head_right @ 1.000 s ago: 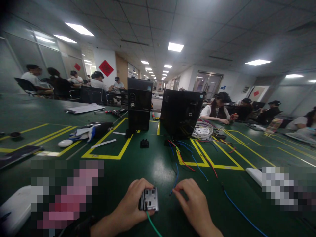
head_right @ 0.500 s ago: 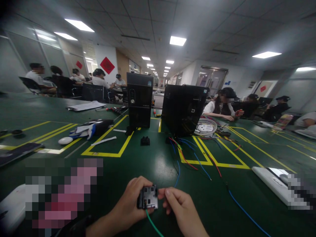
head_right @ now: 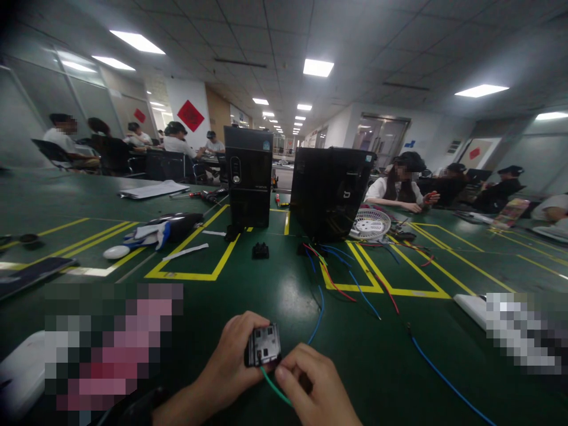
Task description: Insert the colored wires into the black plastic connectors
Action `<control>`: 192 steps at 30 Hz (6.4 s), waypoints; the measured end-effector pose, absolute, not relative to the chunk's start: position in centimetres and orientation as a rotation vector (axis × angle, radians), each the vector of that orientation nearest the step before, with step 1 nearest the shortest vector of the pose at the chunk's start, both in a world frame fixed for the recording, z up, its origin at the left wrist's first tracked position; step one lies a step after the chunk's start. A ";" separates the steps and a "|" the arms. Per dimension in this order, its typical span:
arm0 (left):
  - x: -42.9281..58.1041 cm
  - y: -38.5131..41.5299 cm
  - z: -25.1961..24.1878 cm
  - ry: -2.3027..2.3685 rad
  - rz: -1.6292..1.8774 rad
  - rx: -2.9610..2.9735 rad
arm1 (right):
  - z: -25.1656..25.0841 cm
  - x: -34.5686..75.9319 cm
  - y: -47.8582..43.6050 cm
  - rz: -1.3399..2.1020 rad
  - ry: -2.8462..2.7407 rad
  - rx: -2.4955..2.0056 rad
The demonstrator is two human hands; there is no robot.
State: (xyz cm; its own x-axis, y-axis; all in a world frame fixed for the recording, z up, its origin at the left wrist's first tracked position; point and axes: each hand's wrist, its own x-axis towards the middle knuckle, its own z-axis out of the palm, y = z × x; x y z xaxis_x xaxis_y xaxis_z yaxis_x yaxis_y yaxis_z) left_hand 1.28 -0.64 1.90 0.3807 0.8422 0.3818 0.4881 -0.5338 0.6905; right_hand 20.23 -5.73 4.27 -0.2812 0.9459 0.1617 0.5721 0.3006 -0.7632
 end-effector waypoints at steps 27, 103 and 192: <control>1.6 -0.6 2.4 1.116 0.935 2.163 | 5.5 20.9 -6.4 0.477 -2.296 -1.356; 1.1 -0.6 2.5 0.976 0.901 2.148 | 5.7 21.7 -6.4 -0.003 -1.950 -1.173; 0.2 -0.5 1.8 1.450 1.159 2.408 | 6.0 20.1 -4.6 0.541 -2.450 -1.368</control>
State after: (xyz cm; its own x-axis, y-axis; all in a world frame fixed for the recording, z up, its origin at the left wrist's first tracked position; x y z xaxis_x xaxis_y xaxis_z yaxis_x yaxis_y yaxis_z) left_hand 0.21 -0.48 1.80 0.2564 0.7920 0.5541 0.7151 -0.5411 0.4426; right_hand 20.06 -4.58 6.02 -0.5109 0.8574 0.0624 0.7514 0.4807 -0.4520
